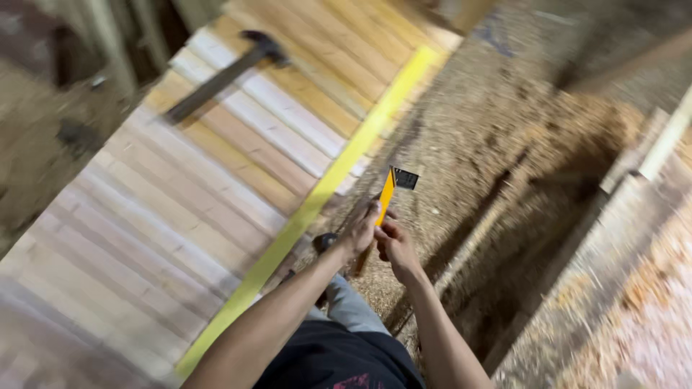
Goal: The person uses a square ruler and pencil to mark alignment lines on a wooden bench seat. They then hammer nails into the slats to secure them and use a long yellow strip to mark additional lines across the seat surface.
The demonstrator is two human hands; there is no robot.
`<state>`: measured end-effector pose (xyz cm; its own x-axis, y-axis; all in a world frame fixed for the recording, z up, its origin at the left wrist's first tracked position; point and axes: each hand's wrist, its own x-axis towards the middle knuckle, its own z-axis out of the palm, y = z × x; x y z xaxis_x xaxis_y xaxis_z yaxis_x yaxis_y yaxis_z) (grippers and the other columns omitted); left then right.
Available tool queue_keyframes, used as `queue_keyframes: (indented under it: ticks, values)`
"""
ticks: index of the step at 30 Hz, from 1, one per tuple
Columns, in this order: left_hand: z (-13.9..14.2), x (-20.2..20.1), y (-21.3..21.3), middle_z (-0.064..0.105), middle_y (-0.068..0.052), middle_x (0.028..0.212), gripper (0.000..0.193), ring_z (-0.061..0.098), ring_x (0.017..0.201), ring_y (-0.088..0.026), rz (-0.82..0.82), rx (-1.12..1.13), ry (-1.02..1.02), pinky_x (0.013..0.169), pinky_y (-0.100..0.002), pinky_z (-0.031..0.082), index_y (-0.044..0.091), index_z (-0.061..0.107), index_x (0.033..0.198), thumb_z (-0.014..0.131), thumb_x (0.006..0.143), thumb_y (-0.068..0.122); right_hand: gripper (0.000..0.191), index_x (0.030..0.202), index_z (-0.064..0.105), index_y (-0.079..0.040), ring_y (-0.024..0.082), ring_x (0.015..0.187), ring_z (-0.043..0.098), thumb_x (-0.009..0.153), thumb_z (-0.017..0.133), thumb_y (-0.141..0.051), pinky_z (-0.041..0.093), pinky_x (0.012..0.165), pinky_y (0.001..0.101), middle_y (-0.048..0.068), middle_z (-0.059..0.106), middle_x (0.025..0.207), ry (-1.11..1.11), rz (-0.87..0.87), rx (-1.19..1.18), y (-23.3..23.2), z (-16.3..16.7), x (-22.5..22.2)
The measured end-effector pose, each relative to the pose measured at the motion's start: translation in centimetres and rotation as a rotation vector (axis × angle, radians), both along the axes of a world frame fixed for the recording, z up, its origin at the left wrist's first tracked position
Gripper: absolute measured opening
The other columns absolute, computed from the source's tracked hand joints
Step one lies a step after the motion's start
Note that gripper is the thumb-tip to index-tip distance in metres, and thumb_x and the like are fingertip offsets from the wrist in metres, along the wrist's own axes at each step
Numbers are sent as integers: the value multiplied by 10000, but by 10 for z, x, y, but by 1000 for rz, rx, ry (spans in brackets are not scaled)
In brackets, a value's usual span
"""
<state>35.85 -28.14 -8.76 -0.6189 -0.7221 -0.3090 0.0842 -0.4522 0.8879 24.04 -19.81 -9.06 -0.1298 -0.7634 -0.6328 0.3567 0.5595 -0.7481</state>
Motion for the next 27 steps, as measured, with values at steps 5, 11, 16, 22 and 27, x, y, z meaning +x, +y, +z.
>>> queue_keyframes:
  ticks: [5, 11, 16, 22, 27]
  values:
    - [-4, 102, -21, 635, -182, 1208, 453, 645, 1099, -327, 177, -483, -482, 949, -440, 531, 22, 516, 1372, 458, 1047, 333, 270, 1178, 645, 18, 108, 675, 581, 937, 524, 4, 483, 596, 270, 71, 698, 936, 197, 76, -110, -65, -21, 54]
    - [-14, 207, -23, 590, -154, 1278, 518, 599, 1182, -350, 103, -709, -1090, 982, -467, 506, 102, 483, 1357, 599, 853, 89, 306, 1281, 509, 51, 230, 847, 755, 992, 520, -48, 629, 703, 323, 194, 741, 1051, 238, 150, -46, -127, -38, 111]
    - [-41, 216, -14, 569, -123, 1317, 585, 576, 1206, -335, 18, -547, -1229, 978, -508, 489, 155, 441, 1443, 634, 893, 106, 305, 1212, 602, 83, 262, 906, 761, 1011, 602, -147, 633, 728, 337, 183, 746, 1043, 190, 282, 75, -151, -40, 137]
    - [-62, 202, -4, 553, -77, 1335, 611, 554, 1255, -309, 156, -664, -1415, 932, -586, 462, 287, 460, 1481, 592, 922, 80, 212, 1106, 694, -58, 196, 898, 702, 999, 620, -225, 555, 666, 385, 86, 725, 1014, 178, 380, 251, -143, -58, 160]
    - [-68, 200, 11, 550, -42, 1344, 651, 540, 1249, -307, 173, -604, -1414, 986, -548, 463, 299, 491, 1487, 557, 886, 56, 228, 1135, 704, -40, 190, 858, 605, 1040, 611, -224, 561, 712, 407, 69, 687, 978, -41, 348, 160, -135, -73, 156]
